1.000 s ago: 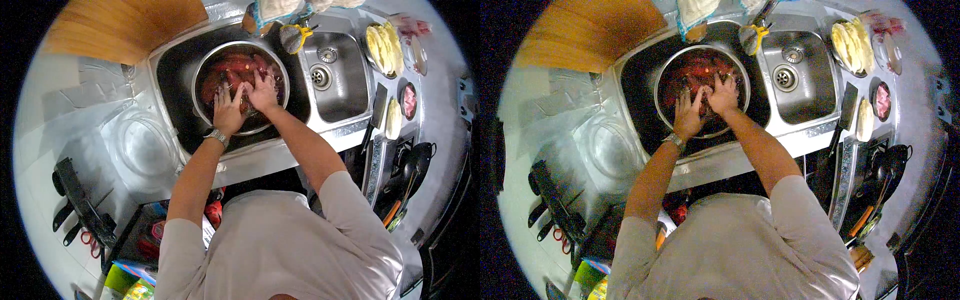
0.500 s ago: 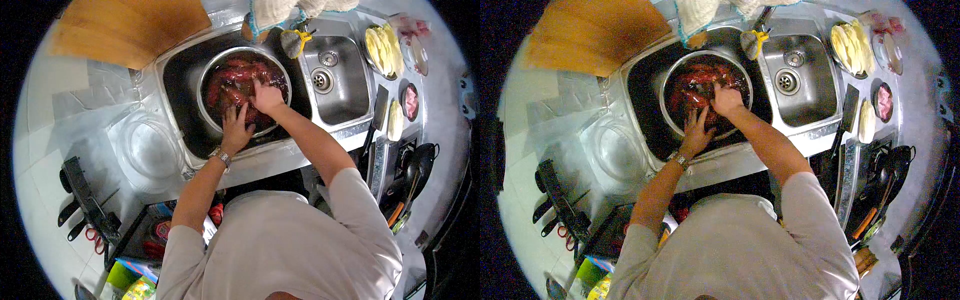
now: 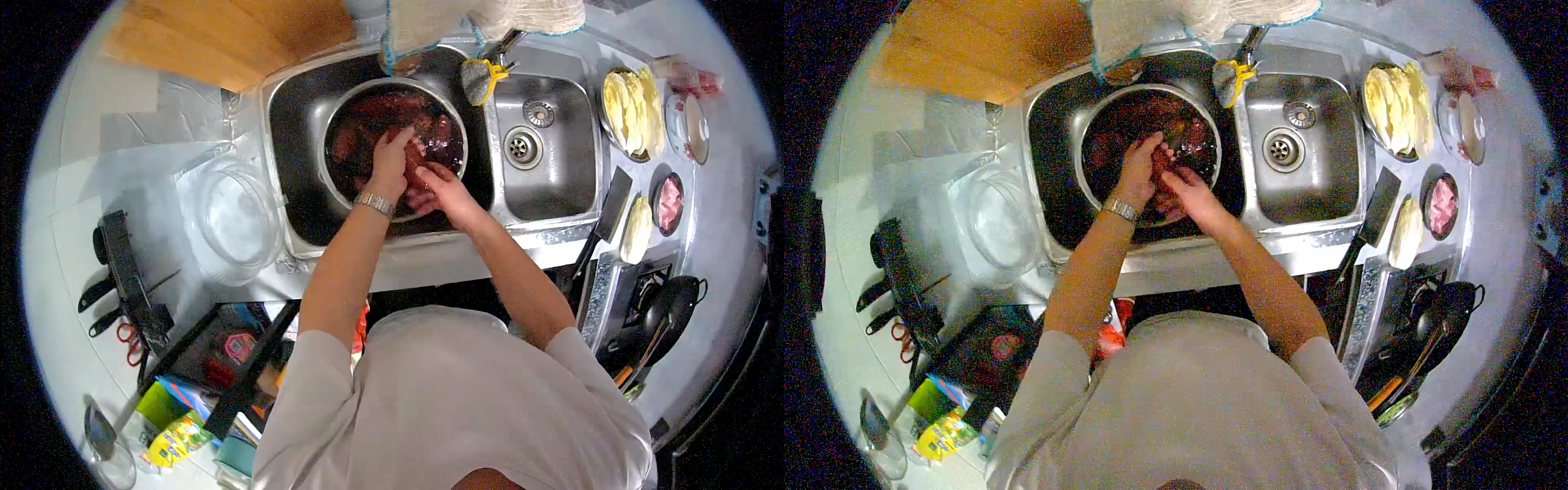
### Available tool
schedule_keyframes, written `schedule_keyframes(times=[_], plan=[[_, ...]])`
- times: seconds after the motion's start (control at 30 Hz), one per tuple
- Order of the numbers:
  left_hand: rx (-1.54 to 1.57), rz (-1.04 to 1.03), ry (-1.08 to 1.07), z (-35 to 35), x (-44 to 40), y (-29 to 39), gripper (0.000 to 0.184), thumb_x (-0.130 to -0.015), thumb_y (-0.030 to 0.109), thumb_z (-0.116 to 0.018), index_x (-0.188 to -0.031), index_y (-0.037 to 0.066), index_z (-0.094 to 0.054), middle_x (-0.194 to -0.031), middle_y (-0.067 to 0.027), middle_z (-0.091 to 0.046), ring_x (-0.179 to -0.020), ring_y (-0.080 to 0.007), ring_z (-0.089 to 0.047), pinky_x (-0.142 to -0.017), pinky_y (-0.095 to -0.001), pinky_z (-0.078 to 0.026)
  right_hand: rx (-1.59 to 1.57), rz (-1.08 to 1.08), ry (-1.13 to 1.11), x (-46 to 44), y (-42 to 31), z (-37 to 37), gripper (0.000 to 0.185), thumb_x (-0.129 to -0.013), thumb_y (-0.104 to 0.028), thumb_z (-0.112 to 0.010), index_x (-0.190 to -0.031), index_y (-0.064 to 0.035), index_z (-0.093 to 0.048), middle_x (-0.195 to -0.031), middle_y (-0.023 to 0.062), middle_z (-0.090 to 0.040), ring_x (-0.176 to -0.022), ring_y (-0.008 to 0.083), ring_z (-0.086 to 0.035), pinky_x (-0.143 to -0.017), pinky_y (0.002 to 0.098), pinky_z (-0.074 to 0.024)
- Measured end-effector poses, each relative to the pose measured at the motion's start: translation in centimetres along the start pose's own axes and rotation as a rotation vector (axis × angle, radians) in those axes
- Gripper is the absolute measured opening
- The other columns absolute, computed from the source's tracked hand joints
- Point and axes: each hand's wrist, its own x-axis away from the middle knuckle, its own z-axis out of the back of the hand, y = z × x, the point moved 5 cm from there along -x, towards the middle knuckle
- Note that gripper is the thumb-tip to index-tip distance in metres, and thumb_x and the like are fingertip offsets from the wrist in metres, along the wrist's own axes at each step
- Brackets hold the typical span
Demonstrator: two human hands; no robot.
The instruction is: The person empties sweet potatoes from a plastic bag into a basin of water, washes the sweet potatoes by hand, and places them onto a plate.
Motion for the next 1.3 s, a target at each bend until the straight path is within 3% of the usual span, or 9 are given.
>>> schedule_keyframes(times=[0.2, 0.27, 0.37, 0.53, 0.63, 0.8, 0.9, 1.07, 1.3], plan=[[-0.078, -0.036, 0.21, -1.7, 1.1, -1.0, 0.019, -0.088, 0.016, -0.064, -0.1, 0.003, -0.057, -0.079, -0.0097, -0.063, -0.07, -0.0218, -0.064, -0.065, -0.036, -0.055, 1.338, 0.261, 0.24, -0.8, -3.6, 1.3, 0.064, -0.076, -0.032, -0.075, -0.125, -0.0016, -0.048, -0.103, 0.012, -0.07, -0.091, 0.029, -0.068, -0.086, 0.0406, -0.0538], [-0.116, -0.021, 0.131, -2.2, 1.6, -0.4, 0.018, -0.089, 0.017, -0.064, -0.098, 0.003, -0.057, -0.08, -0.0098, -0.063, -0.073, -0.0232, -0.064, -0.069, -0.0375, -0.055, 1.302, 0.42, 0.241, -1.5, -3.5, 2.5, 0.051, -0.077, -0.028, -0.074, -0.117, -0.0038, -0.053, -0.09, 0.0088, -0.069, -0.074, 0.0246, -0.067, -0.069, 0.0375, -0.0555], [-0.015, 0.129, -0.092, -2.6, 3.3, 0.7, 0.015, -0.091, 0.02, -0.062, -0.094, 0.006, -0.058, -0.081, -0.0081, -0.064, -0.077, -0.0242, -0.065, -0.076, -0.04, -0.055, 0.141, -0.146, -0.363, -0.4, -2.6, 1.4, 0.017, -0.084, -0.018, -0.066, -0.093, -0.0078, -0.055, -0.069, 0.0032, -0.055, -0.042, 0.0085, -0.039, -0.036, 0.022, -0.0243], [0.011, 0.238, -0.215, -2.8, 2.0, 1.0, 0.014, -0.092, 0.022, -0.061, -0.087, 0.009, -0.059, -0.077, -0.0044, -0.061, -0.073, -0.0223, -0.063, -0.078, -0.0392, -0.055, -0.14, -0.28, -0.437, -0.8, -1.6, 0.8, 0.024, -0.083, -0.021, -0.068, -0.096, -0.0061, -0.054, -0.073, 0.0032, -0.057, -0.044, 0.0088, -0.042, -0.038, 0.0216, -0.0291], [-0.147, 0.052, 0.001, -0.3, 0.0, -0.7, 0.01, -0.089, 0.016, -0.064, -0.087, 0.008, -0.058, -0.076, -0.0053, -0.061, -0.071, -0.0201, -0.062, -0.069, -0.0358, -0.054, 1.174, 0.518, 0.189, -1.7, -3.3, 1.0, 0.042, -0.073, -0.022, -0.074, -0.103, -0.0023, -0.052, -0.084, 0.0209, -0.066, -0.069, 0.032, -0.067, -0.06, 0.041, -0.0535], [-0.309, -0.102, 0.202, -0.2, 0.1, 0.4, 0.013, -0.087, 0.008, -0.064, -0.087, 0.002, -0.053, -0.073, -0.0086, -0.061, -0.064, -0.0184, -0.061, -0.061, -0.0333, -0.052, 1.434, 0.518, 0.376, -2.0, -2.7, -0.5, 0.037, -0.074, -0.018, -0.072, -0.1, -0.0021, -0.052, -0.079, 0.0185, -0.065, -0.063, 0.0305, -0.066, -0.056, 0.0396, -0.0523], [-0.147, 0.132, -0.109, -1.1, 0.4, 2.3, 0.015, -0.089, 0.014, -0.065, -0.087, 0.006, -0.053, -0.075, -0.0062, -0.059, -0.066, -0.0196, -0.061, -0.064, -0.034, -0.053, 0.177, -0.091, -0.173, -1.1, -0.9, -0.8, 0.032, -0.078, -0.019, -0.07, -0.101, -0.0061, -0.053, -0.068, 0.0009, -0.052, -0.043, 0.006, -0.037, -0.037, 0.0208, -0.0244], [0.069, 0.341, -0.442, -2.0, -0.4, 2.9, 0.017, -0.09, 0.02, -0.065, -0.088, 0.008, -0.053, -0.074, -0.0034, -0.057, -0.067, -0.0209, -0.061, -0.065, -0.0357, -0.053, -0.218, -0.199, -0.302, -1.0, -0.6, -2.6, 0.034, -0.077, -0.022, -0.07, -0.101, -0.0049, -0.053, -0.068, 0.0016, -0.052, -0.041, 0.0067, -0.037, -0.036, 0.0225, -0.0228], [-0.199, -0.025, 0.068, -0.2, -1.7, 2.1, 0.021, -0.086, 0.017, -0.07, -0.093, 0.008, -0.053, -0.081, -0.0049, -0.06, -0.076, -0.0173, -0.06, -0.072, -0.0332, -0.051, 1.418, 0.268, 0.405, -2.9, -5.5, -2.9, 0.042, -0.074, -0.025, -0.07, -0.102, -0.0024, -0.05, -0.089, 0.0264, -0.067, -0.084, 0.0402, -0.067, -0.07, 0.0519, -0.0538]])
